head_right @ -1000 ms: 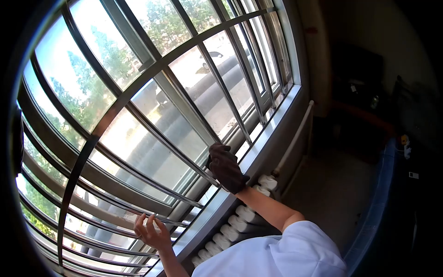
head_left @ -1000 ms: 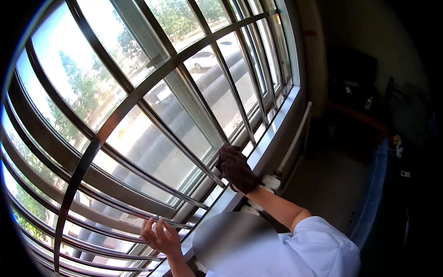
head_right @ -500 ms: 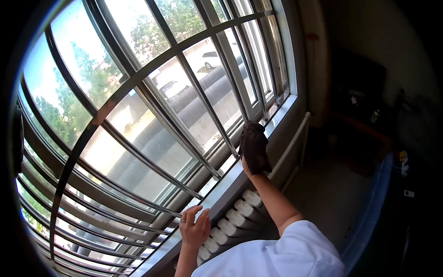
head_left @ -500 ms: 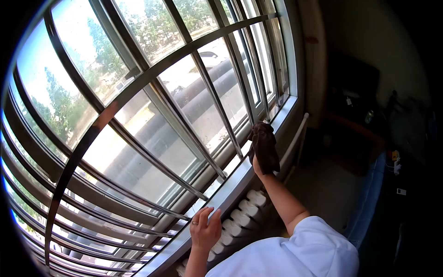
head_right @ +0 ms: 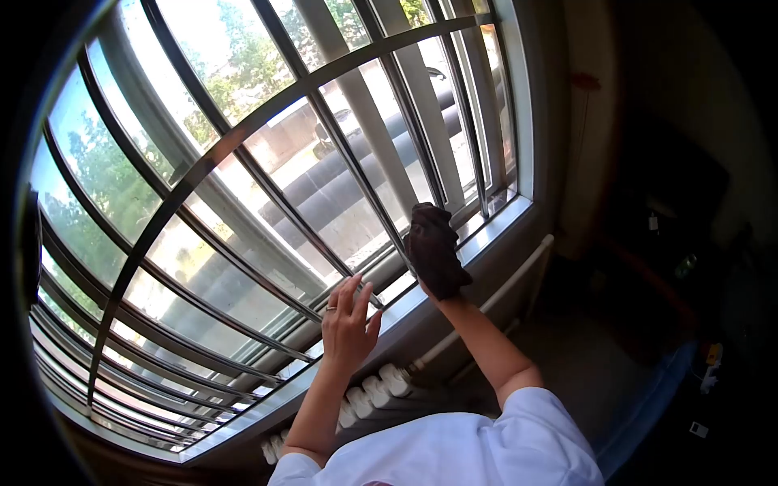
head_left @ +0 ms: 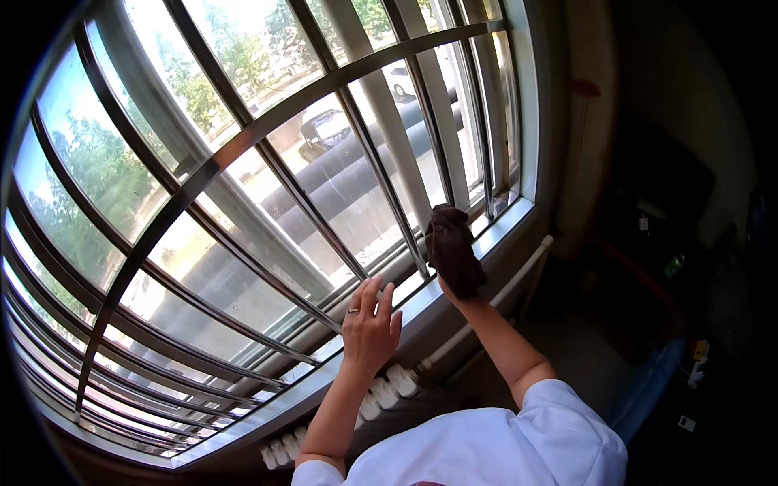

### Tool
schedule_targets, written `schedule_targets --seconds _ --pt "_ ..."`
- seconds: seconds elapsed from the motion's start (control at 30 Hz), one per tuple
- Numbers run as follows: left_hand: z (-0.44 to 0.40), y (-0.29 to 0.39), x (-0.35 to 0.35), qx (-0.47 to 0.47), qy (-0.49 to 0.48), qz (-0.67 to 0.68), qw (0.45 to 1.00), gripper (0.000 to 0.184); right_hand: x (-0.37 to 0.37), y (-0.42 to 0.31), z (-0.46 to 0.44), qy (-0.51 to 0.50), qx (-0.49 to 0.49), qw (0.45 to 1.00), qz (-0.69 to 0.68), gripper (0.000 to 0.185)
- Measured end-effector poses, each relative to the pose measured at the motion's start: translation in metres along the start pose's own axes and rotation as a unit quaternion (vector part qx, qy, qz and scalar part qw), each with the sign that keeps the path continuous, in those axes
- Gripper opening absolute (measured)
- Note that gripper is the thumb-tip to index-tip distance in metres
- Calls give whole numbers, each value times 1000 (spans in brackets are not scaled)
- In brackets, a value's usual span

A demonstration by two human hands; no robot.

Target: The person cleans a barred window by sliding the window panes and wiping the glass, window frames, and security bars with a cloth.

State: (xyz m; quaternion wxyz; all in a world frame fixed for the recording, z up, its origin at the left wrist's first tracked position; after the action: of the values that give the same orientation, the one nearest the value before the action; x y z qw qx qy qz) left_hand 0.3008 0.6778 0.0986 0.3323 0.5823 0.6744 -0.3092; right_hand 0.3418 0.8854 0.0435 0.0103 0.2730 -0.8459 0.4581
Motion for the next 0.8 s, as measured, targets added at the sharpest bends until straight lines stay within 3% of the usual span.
schedule_targets --seconds 0.07,0.13,0.17,0.2,0.27,0.3,0.4,0.43,0.53,0.57,0.6,0.67,0.7,0.77,0.8 --pt "-30 4 11 14 -23 -33 999 70 9 -17 -9 -42 -1 999 -3 19" --pt "-57 -4 28 -11 -44 -44 998 97 14 -28 -5 8 -167 976 138 24" --pt "-70 -11 36 -23 -32 -63 997 100 13 -19 -2 2 -187 967 176 28" --pt "-81 -19 43 -34 -20 -79 996 103 13 -17 1 -2 -185 968 172 28" --pt "-100 -33 56 -68 -26 -118 990 111 12 -6 4 -35 -69 996 48 30" --pt "-105 -40 63 -83 -42 -151 984 122 10 0 8 -30 -63 994 84 30" --pt "-112 -57 75 -119 -76 -140 980 132 3 4 -5 12 -71 996 51 29" --pt "-112 -61 78 -122 -100 -160 974 135 -1 1 -7 29 -69 993 94 27" --pt "-111 -63 79 -127 -156 -203 958 134 -5 0 -27 19 -18 998 58 23" --pt "-112 -63 80 -132 -160 -192 959 133 -3 -7 -33 33 -53 998 2 19" --pt "-112 -64 82 -133 -160 -191 959 133 -3 -10 -38 32 -52 998 3 19" --pt "-111 -65 83 -118 -147 -198 962 133 3 -20 -44 12 -143 989 42 16" --pt "-110 -63 81 -108 -140 -215 960 122 8 -22 -47 3 -173 983 54 15" --pt "-104 -57 78 -90 -112 -207 968 113 24 -11 -62 -102 -65 993 -2 14" --pt "-100 -49 72 -64 -85 -200 974 104 29 -13 -70 -107 -65 992 -2 14"
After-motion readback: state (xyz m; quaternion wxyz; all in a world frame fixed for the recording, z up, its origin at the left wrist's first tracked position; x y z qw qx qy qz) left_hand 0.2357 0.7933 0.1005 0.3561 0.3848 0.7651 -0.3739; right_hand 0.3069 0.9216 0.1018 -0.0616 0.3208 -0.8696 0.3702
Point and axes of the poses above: each hand's wrist, its own z-axis away from the middle knuckle, its own x-axis out of the palm, y = z × x, the point moved 4 cm from there along -z, towards the middle knuckle, and after that the axes turned 7 degrees about x, right-handed, at the moved point
